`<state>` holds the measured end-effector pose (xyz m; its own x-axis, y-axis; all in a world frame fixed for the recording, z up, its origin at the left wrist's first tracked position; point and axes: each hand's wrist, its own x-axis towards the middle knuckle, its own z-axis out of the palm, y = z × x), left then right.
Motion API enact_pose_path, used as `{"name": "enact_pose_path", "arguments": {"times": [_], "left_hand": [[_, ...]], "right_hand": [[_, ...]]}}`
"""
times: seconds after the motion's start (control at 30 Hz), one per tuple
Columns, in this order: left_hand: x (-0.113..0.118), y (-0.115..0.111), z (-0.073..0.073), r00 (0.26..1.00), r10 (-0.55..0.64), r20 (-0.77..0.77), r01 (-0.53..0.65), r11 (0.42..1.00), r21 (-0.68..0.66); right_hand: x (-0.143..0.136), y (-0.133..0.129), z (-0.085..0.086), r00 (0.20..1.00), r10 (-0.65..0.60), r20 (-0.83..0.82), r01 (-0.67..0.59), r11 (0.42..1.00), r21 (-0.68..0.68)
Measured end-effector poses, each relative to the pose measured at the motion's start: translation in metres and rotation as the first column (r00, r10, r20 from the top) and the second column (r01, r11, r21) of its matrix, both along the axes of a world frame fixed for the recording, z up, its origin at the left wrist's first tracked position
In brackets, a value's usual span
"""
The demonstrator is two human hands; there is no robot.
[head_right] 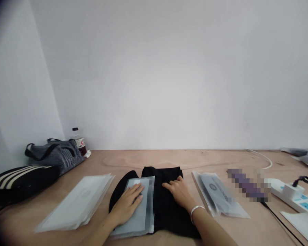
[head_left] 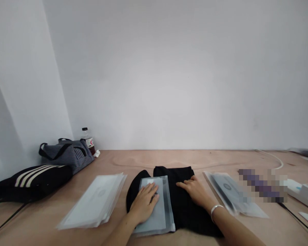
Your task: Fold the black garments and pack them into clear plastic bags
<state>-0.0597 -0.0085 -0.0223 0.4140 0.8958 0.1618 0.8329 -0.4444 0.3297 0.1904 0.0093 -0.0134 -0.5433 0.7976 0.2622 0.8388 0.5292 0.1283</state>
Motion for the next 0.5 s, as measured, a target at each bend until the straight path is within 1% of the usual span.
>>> {"name": "enact_pose_path", "arguments": {"times": [0.1,0.2,0.27,0.33,0.43,0.5], "left_hand": [[0.001,0.000,0.000,1.000,0.001,-0.019,-0.001,1.000,-0.001],[0.001,0.000,0.001,0.999,0.001,-0.035,-0.001,1.000,-0.014],[0.000,0.000,0.002,0.999,-0.001,-0.037,0.001,1.000,-0.018],[0.000,0.000,0.002,1.000,-0.002,-0.031,0.001,1.000,-0.019],[0.000,-0.001,0.002,1.000,-0.003,-0.008,0.003,1.000,-0.015],[0.000,-0.001,0.002,1.000,-0.003,0.013,0.003,1.000,0.003]], "right_hand": [[0.017,0.009,0.002,0.995,-0.100,0.004,0.100,0.995,0.021],[0.027,0.023,0.005,0.985,-0.174,0.004,0.174,0.984,0.029],[0.033,0.031,0.006,0.982,-0.189,-0.001,0.189,0.982,0.015],[0.040,0.036,0.006,0.984,-0.176,0.003,0.176,0.984,-0.017],[0.048,0.037,0.007,0.986,-0.167,-0.007,0.167,0.985,-0.043],[0.046,0.034,0.010,0.978,-0.203,-0.039,0.202,0.979,-0.024]]}}
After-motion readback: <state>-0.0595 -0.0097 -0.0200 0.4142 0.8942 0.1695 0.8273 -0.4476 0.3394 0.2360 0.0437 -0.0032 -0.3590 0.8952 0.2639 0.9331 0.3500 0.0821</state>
